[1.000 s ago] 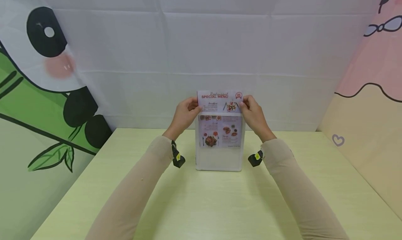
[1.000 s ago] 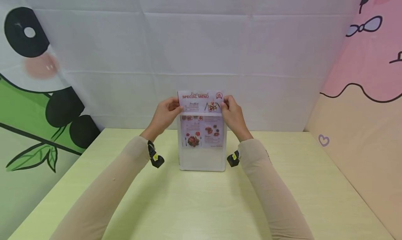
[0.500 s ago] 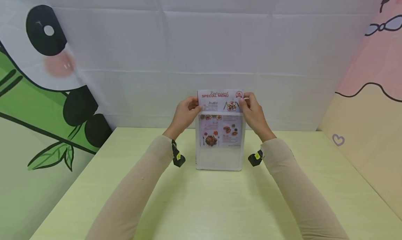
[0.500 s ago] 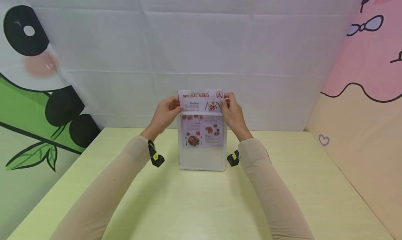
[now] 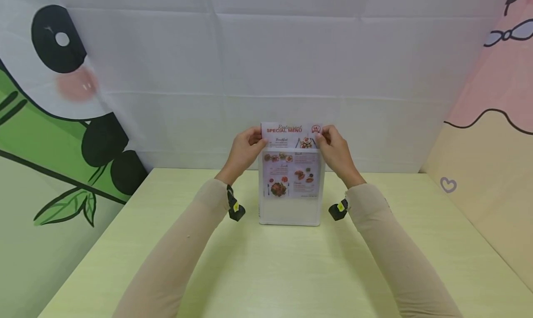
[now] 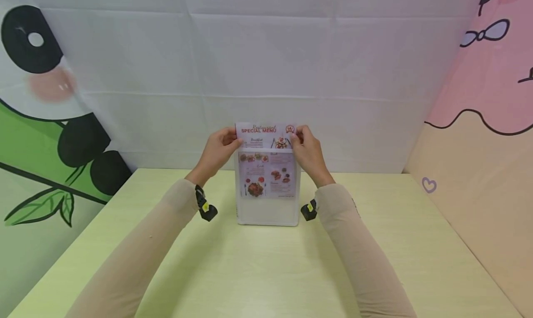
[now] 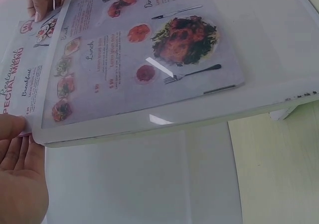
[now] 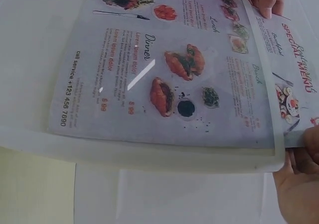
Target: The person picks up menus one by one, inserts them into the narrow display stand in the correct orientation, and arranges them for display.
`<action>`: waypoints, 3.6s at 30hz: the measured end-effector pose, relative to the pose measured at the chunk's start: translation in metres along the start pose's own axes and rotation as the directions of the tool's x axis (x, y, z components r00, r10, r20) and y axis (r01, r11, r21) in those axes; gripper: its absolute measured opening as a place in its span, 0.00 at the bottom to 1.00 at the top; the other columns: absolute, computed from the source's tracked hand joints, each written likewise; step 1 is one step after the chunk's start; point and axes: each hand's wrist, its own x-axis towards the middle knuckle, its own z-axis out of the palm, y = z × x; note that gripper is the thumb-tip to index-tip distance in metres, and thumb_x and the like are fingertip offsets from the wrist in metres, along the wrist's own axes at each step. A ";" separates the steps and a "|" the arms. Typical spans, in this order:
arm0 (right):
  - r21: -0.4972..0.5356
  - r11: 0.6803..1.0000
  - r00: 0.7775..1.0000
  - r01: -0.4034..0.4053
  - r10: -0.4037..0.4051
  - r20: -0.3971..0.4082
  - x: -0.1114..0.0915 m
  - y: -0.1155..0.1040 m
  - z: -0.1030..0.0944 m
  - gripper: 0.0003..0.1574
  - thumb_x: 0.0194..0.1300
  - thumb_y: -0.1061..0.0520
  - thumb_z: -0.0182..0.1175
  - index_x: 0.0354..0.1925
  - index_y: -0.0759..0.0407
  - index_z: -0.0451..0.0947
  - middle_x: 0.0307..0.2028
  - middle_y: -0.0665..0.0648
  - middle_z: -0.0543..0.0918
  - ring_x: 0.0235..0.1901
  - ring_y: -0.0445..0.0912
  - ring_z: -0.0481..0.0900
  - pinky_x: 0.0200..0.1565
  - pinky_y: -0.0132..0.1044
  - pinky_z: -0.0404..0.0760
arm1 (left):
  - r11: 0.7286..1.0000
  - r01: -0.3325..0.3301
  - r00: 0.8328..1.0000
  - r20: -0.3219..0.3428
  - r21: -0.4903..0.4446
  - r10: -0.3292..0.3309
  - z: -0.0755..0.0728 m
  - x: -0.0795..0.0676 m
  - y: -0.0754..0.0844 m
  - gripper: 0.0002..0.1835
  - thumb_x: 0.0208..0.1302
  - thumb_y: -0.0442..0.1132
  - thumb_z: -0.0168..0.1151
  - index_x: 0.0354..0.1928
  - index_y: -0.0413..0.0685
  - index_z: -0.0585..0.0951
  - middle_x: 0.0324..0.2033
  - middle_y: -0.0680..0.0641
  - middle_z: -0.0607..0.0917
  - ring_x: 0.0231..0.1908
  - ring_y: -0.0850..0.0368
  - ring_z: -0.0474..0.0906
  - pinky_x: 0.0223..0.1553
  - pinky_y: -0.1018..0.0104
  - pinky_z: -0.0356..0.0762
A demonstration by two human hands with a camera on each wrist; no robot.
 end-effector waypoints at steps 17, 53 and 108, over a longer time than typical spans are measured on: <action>-0.024 0.999 0.999 0.027 -0.028 -0.031 -0.001 0.000 0.002 0.20 0.77 0.48 0.41 0.57 0.58 0.64 0.54 0.61 0.77 0.47 0.52 0.75 0.51 0.45 0.73 | 1.000 0.011 1.000 0.002 -0.005 -0.011 0.001 0.001 0.000 0.14 0.68 0.36 0.59 0.52 0.39 0.78 0.47 0.41 0.82 0.49 0.49 0.80 0.53 0.57 0.77; -0.015 0.998 0.998 0.056 -0.057 -0.026 -0.003 0.000 0.003 0.20 0.76 0.47 0.45 0.53 0.61 0.68 0.48 0.62 0.79 0.45 0.52 0.75 0.49 0.43 0.73 | 0.999 0.006 1.000 -0.012 -0.039 -0.007 0.001 -0.001 0.003 0.12 0.67 0.33 0.58 0.50 0.35 0.77 0.47 0.38 0.82 0.48 0.47 0.80 0.53 0.58 0.78; 0.117 0.992 0.990 0.041 -0.024 -0.141 -0.004 0.007 0.010 0.19 0.72 0.50 0.53 0.54 0.60 0.72 0.51 0.58 0.78 0.51 0.49 0.76 0.50 0.39 0.77 | 0.994 -0.111 0.992 -0.065 0.021 0.112 0.001 -0.001 -0.001 0.14 0.68 0.35 0.58 0.54 0.40 0.80 0.45 0.40 0.84 0.41 0.49 0.82 0.42 0.65 0.78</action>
